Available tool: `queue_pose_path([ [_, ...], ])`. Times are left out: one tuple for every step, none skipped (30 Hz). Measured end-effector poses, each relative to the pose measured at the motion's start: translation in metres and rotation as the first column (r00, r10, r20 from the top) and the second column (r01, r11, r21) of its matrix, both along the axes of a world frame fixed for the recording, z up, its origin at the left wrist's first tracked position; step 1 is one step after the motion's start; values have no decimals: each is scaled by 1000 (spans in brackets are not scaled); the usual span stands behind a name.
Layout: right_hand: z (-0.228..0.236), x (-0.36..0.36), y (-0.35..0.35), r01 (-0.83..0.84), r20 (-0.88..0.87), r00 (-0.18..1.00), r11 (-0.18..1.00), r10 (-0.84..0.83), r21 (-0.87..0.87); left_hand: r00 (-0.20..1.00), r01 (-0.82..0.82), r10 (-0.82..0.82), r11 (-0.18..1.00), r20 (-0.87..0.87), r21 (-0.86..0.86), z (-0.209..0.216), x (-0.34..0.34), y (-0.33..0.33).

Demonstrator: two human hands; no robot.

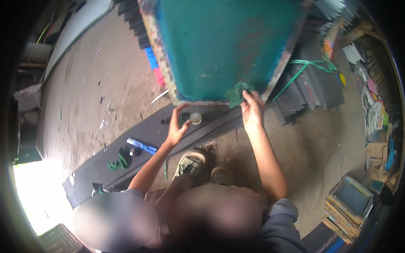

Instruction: The person cleans a green screen printing frame by wiping its surface with a green cloth. They repeatedly apply liquid from a small white bottle onto the cloth and continue wiping the frame until the end of the clip.

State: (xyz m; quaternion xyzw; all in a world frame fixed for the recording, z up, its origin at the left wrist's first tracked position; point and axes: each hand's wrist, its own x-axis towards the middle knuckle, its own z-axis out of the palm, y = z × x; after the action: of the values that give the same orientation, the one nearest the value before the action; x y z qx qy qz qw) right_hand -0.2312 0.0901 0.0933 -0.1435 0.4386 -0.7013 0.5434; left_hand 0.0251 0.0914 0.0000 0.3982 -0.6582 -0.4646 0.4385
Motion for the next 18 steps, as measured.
queue_pose_path([
  [15,-18,-4,107,-103,988,993,-112,-54,1000,-19,19,1000,10,-19,10,-1,-7],
  [30,-36,-12,206,-197,954,972,-225,-116,999,-42,42,998,19,-37,20,-2,-16],
  [54,-42,-24,274,-241,917,941,-318,-197,999,-50,51,996,1,-78,33,3,-25],
  [75,-47,-38,336,-278,869,901,-409,-275,998,-59,58,992,-19,-114,43,4,-35],
  [86,-57,-55,352,-370,782,845,-502,-403,997,-69,63,989,-46,-135,53,-3,-44],
  [94,-65,-73,345,-436,678,780,-592,-522,996,-87,82,984,-37,-154,66,-9,-51],
  [99,-62,-90,340,-437,618,723,-653,-601,992,-116,104,978,-73,-172,73,-14,-59],
  [104,-61,-106,326,-432,553,662,-712,-675,986,-144,124,972,-113,-187,78,-21,-66],
  [100,-60,-120,292,-518,414,649,-748,-703,977,-194,173,963,-123,-189,81,-23,-67],
  [95,-62,-125,223,-652,190,679,-734,-700,971,-228,208,954,-118,-196,81,-23,-71],
  [89,-64,-127,151,-677,8,670,-736,-727,965,-256,237,942,-111,-217,83,-23,-73],
  [87,-59,-121,76,-679,-167,677,-715,-732,957,-288,273,930,-97,-229,83,-20,-70],
  [86,-58,-117,-12,-652,-371,705,-661,-709,948,-318,304,916,-97,-243,81,-18,-69],
  [77,-64,-119,-94,-652,-447,757,-612,-646,950,-313,302,902,-85,-298,78,-15,-72],
  [73,-64,-117,-81,-648,-578,824,-497,-560,942,-316,335,881,-6,-351,80,-11,-72],
  [69,-64,-115,-52,-617,-694,881,-370,-470,927,-312,369,861,70,-403,82,-8,-73],
  [65,-62,-116,-98,-652,-636,881,-413,-463,896,-316,417,839,150,-443,83,-9,-75],
  [61,-58,-116,-139,-685,-578,881,-443,-452,861,-311,456,823,226,-476,84,-13,-76],
])
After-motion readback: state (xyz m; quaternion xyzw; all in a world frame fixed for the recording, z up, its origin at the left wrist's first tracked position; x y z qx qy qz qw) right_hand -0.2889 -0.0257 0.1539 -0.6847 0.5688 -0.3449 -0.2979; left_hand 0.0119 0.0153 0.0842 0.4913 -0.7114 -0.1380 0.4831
